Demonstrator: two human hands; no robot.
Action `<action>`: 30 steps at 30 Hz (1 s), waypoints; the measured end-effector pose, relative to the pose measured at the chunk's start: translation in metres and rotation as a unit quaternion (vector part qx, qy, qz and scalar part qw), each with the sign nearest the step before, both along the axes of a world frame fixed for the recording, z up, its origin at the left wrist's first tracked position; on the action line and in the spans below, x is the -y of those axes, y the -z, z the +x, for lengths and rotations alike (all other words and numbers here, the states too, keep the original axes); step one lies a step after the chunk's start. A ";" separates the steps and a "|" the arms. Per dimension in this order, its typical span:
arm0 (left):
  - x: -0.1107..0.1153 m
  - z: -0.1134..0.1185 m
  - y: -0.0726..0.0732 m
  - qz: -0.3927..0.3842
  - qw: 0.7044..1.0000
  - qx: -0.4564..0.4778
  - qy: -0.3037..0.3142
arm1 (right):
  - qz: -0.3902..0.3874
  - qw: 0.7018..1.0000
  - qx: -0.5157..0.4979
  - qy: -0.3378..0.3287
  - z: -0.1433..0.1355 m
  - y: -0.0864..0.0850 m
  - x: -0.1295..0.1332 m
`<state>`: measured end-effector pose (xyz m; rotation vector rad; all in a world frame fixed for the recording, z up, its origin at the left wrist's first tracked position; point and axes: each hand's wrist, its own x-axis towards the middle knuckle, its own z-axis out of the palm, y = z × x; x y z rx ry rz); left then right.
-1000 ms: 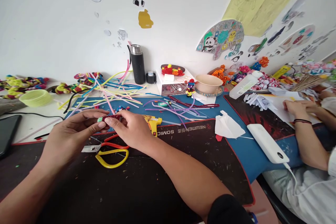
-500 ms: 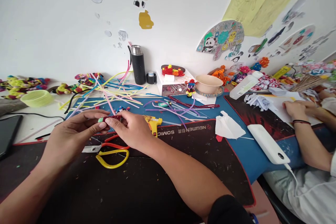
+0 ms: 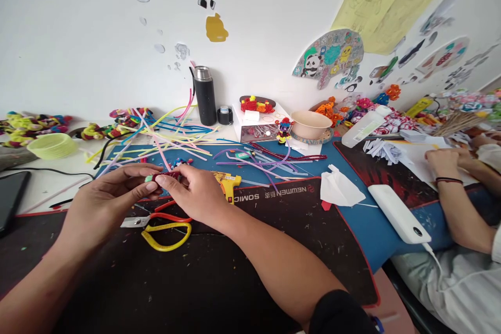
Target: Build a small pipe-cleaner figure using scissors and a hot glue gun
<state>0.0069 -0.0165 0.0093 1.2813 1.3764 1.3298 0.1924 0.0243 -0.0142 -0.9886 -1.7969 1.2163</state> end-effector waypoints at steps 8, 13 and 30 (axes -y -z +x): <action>0.000 0.000 0.000 -0.013 1.000 0.016 -0.003 | -0.002 1.000 0.011 0.004 0.000 -0.003 0.001; 0.001 0.001 -0.001 -0.031 0.999 0.031 -0.008 | 0.005 1.000 0.001 0.003 0.000 -0.002 0.000; 0.002 0.002 -0.004 -0.012 1.000 -0.013 -0.011 | -0.002 1.000 0.004 0.001 -0.001 -0.001 0.002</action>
